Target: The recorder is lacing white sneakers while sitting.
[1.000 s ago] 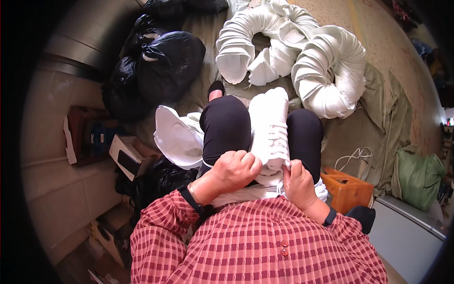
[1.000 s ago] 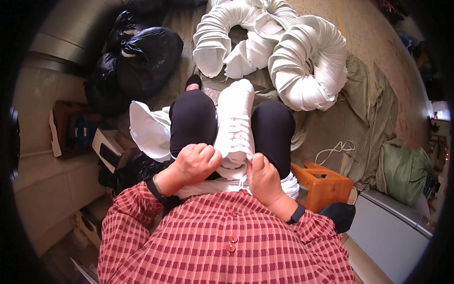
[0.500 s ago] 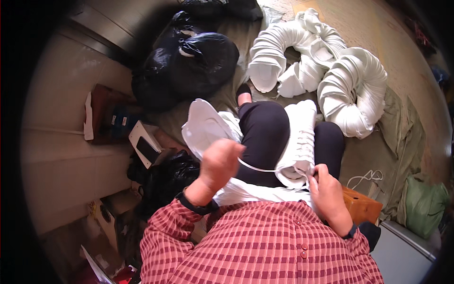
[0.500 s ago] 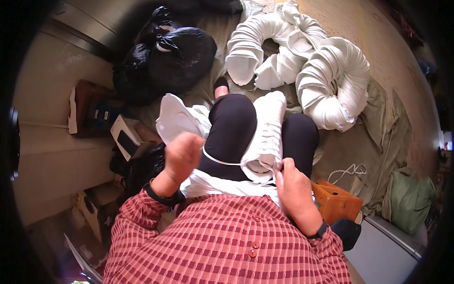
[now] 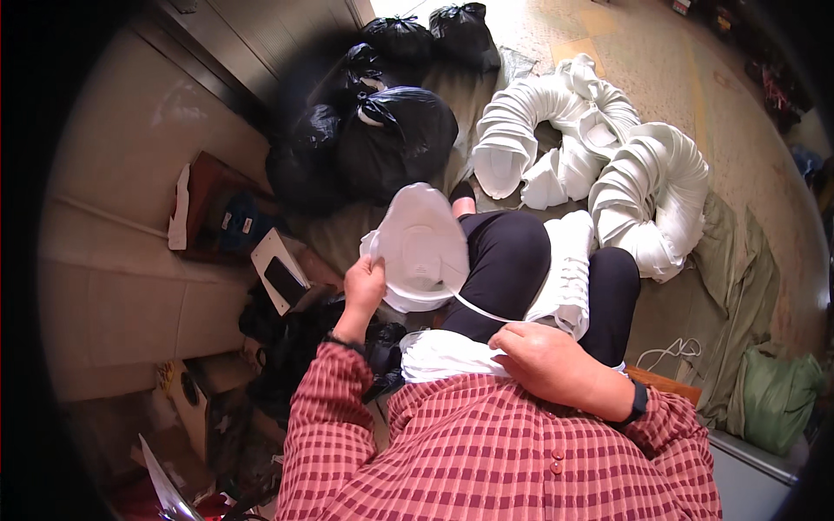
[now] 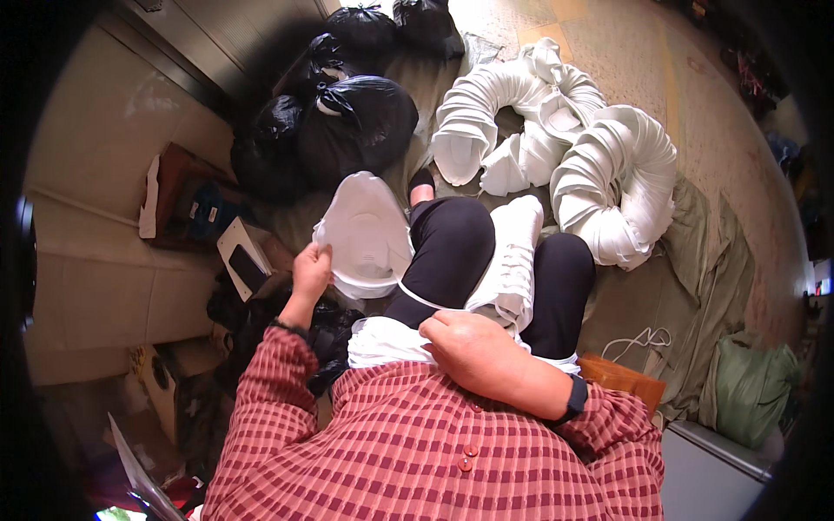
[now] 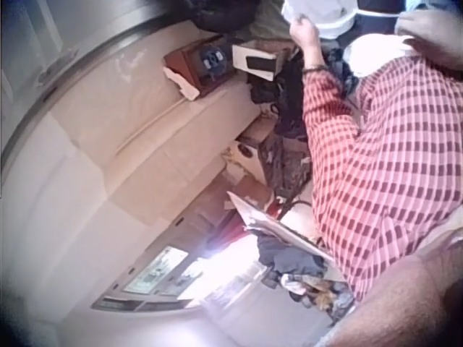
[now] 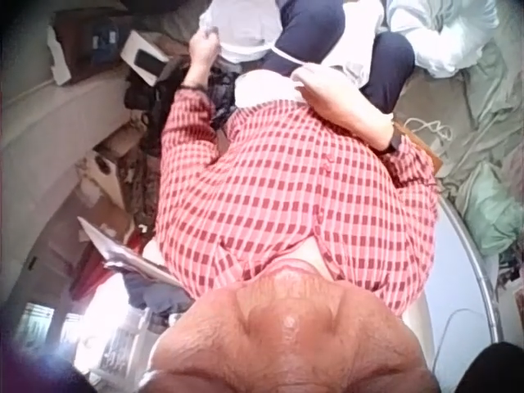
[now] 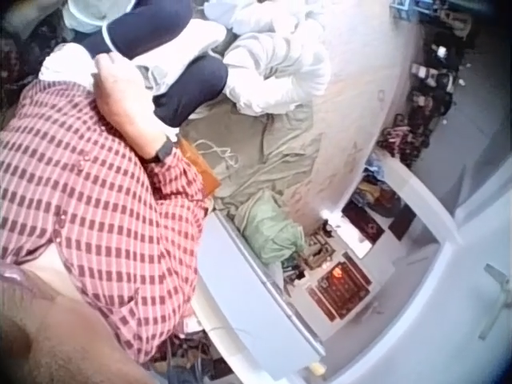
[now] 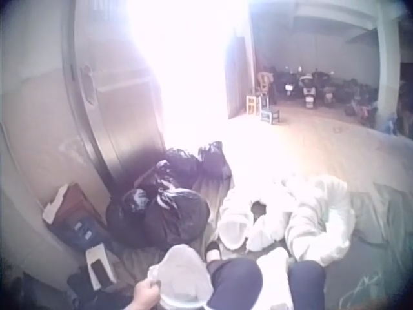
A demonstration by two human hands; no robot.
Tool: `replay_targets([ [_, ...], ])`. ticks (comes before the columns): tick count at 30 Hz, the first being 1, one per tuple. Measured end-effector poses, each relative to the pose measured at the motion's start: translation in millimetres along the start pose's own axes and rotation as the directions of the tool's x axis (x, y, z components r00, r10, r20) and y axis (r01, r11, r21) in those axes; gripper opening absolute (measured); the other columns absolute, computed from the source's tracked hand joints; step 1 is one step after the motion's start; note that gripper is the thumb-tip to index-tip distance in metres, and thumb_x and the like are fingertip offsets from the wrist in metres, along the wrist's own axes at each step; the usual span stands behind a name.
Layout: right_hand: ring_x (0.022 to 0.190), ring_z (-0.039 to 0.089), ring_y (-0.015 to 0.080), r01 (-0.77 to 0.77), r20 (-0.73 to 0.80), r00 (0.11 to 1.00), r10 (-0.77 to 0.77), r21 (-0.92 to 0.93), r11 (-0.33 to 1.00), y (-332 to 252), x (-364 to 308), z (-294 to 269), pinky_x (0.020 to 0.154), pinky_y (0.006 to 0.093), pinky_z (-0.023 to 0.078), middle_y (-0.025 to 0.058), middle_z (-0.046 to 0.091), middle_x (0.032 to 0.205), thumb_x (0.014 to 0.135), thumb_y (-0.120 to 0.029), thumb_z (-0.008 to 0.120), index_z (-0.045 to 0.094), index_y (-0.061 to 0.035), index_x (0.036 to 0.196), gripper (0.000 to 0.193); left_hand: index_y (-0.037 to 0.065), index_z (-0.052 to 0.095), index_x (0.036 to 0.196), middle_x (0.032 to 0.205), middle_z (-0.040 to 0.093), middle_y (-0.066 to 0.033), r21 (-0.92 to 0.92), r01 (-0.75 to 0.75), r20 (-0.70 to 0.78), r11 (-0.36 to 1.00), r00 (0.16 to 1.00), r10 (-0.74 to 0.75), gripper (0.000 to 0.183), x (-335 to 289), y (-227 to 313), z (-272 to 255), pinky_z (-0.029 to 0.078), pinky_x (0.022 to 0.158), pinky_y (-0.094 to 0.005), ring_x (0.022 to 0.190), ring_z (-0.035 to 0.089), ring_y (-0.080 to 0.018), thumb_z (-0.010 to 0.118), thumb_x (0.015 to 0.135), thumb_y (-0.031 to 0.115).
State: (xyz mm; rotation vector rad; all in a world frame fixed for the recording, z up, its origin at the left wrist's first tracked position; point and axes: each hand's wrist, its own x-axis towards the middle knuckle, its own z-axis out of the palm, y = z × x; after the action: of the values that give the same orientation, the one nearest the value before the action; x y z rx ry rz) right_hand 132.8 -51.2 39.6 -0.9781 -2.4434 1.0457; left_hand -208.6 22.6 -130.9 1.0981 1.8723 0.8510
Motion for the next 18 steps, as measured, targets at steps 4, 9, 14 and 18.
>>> replay_targets([
  [4,0.112,0.06,0.0393,-0.02,-0.148,0.988,0.042,0.146,0.989,-9,4,4,0.095,0.0438,0.05,0.0223,0.061,0.116,0.09,-0.012,0.071,0.056,0.0023,0.12,0.036,0.006,0.057,0.075,0.063,0.058,-0.0192,0.311,-0.674,0.103,0.671,0.725,0.681,0.016,-91,129,-5,0.051,0.053,-0.0436,0.059,0.063,-0.0366,0.065,0.087,0.012],
  [9,0.128,0.052,0.0429,-0.01,-0.159,0.984,0.076,0.38,0.925,-17,8,6,0.11,0.0454,0.041,0.0263,0.056,0.134,0.09,-0.02,0.076,0.047,0.0039,0.139,0.062,0.007,0.048,0.075,0.064,0.051,-0.0089,0.237,-0.923,0.362,0.303,0.373,0.854,0.021,-158,186,12,0.045,0.049,-0.0415,0.055,0.057,-0.0297,0.07,0.074,0.009],
  [14,0.131,0.055,0.03,-0.24,0.088,0.963,0.257,0.714,0.657,-9,0,7,0.112,0.0387,0.042,0.016,0.058,0.141,0.098,-0.031,0.062,0.052,-0.0062,0.147,0.055,0.009,0.049,0.075,0.065,0.048,-0.0056,-0.009,-0.987,0.393,0.158,0.142,0.909,0.023,-190,212,23,0.044,0.047,-0.0358,0.055,0.056,-0.0218,0.07,0.071,0.016],
  [18,0.118,0.062,0.0288,0.002,-0.156,0.988,0.019,0.136,0.991,6,-18,18,0.104,0.0395,0.047,0.0109,0.066,0.126,0.099,-0.025,0.063,0.062,-0.008,0.134,0.039,0.006,0.057,0.08,0.071,0.058,-0.0062,-0.429,-0.813,0.498,0.394,0.151,0.854,0.014,-149,199,32,0.05,0.056,-0.0363,0.061,0.062,-0.0239,0.065,0.089,0.012],
])
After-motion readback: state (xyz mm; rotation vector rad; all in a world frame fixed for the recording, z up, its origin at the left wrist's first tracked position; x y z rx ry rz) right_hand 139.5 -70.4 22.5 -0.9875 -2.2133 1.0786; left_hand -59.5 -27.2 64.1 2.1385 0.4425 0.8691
